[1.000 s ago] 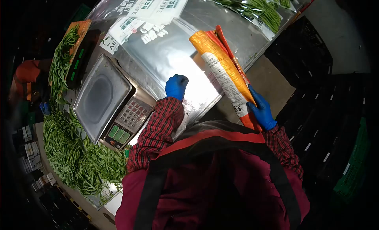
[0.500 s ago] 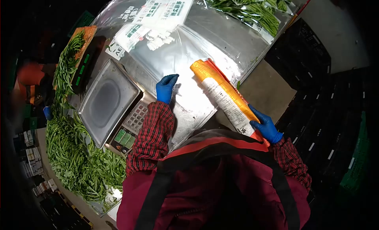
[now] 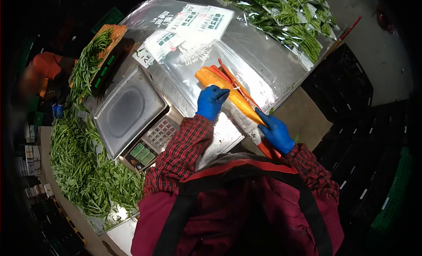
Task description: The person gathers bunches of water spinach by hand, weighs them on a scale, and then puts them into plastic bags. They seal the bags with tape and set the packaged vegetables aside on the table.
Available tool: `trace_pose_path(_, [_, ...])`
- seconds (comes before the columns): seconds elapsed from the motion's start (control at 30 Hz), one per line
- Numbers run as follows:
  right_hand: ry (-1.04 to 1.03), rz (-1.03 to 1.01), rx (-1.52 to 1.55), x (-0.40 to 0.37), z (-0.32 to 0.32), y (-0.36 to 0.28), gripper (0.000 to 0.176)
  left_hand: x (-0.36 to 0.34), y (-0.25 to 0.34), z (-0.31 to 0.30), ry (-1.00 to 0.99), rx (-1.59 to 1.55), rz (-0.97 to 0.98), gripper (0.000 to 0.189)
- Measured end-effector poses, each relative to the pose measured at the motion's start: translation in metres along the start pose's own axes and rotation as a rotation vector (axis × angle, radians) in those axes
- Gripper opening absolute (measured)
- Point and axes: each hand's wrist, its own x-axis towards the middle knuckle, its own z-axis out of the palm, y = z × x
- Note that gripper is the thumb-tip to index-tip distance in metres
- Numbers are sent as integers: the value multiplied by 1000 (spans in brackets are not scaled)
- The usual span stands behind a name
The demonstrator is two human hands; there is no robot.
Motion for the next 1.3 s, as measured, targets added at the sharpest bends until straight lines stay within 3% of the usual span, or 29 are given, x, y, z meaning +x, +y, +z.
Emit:
trace_pose_path(0.03, [8,-9,35,14,9,-6,49,4,9,12,-33,17,-41,12])
trace_pose_path(0.1, [26,12,120,41,28,-13,47,5,22,24,-81,26,177,13])
trace_pose_path(0.17, [106,-13,252,60,52,-3,45,1,33,20,-145,-15,190,12])
trace_pose_path(0.2, [104,15,267,62,56,0,45,1,31,6,-186,-24,228,21])
trace_pose_path(0.27, [161,-16,356,61,50,-10,46,-12,42,-23,163,65,116,42])
trace_pose_path(0.3, [136,-51,362,58,45,-11,47,-26,22,-24,263,-15,-26,68])
trace_pose_path(0.33, [135,-59,360,59,46,-11,47,-31,5,-24,440,-164,-145,80])
trace_pose_path(0.4, [198,-149,433,59,51,-11,47,-36,-33,-10,599,-597,-548,72])
trace_pose_path(0.47, [211,-125,458,67,62,-19,48,-38,-15,-5,331,-1194,-941,62])
trace_pose_path(0.5, [234,-97,481,74,67,-25,48,-52,-34,27,128,-1557,-967,56])
trace_pose_path(0.53, [87,107,461,82,54,-46,48,-61,-5,38,112,-1505,-975,53])
trace_pose_path(0.57, [149,62,464,93,63,-40,49,-78,1,52,87,-1413,-1084,54])
trace_pose_path(0.6, [212,14,469,101,73,-35,49,-83,10,49,40,-1561,-1126,55])
trace_pose_path(0.63, [117,18,487,101,64,-42,50,-83,22,40,-15,-1705,-1165,55])
trace_pose_path(0.7, [112,-257,150,86,57,-43,53,-88,19,26,-5,-1715,-1074,57])
trace_pose_path(0.73, [-59,-141,189,72,43,-54,56,-92,5,27,17,-1719,-997,57])
trace_pose_path(0.8, [-79,-240,210,44,47,-57,57,-86,17,2,15,-1781,-1006,56])
trace_pose_path(0.9, [22,-200,212,23,75,-74,53,-111,2,8,9,-1727,-1109,51])
trace_pose_path(0.93, [80,-263,167,29,80,-78,53,-109,20,0,-23,-1696,-1147,50])
trace_pose_path(0.97, [112,-237,157,38,84,-84,54,-107,39,-7,-1,-1473,-979,46])
trace_pose_path(1.0, [143,-209,148,51,86,-87,55,-116,33,-2,33,-1514,-1073,42])
trace_pose_path(1.03, [248,-314,154,71,93,-82,54,-126,24,4,69,-1553,-1168,38])
trace_pose_path(1.07, [253,-263,144,92,97,-82,54,-132,17,1,-244,-1211,-898,30])
trace_pose_path(1.13, [219,-205,92,129,100,-86,55,-119,31,-3,-17,-1521,-979,25])
trace_pose_path(1.23, [252,-259,69,152,90,-95,56,-102,15,-23,-46,-1277,-854,28])
trace_pose_path(1.3, [245,-307,157,143,62,-108,52,-69,39,-54,-24,-1119,-805,30])
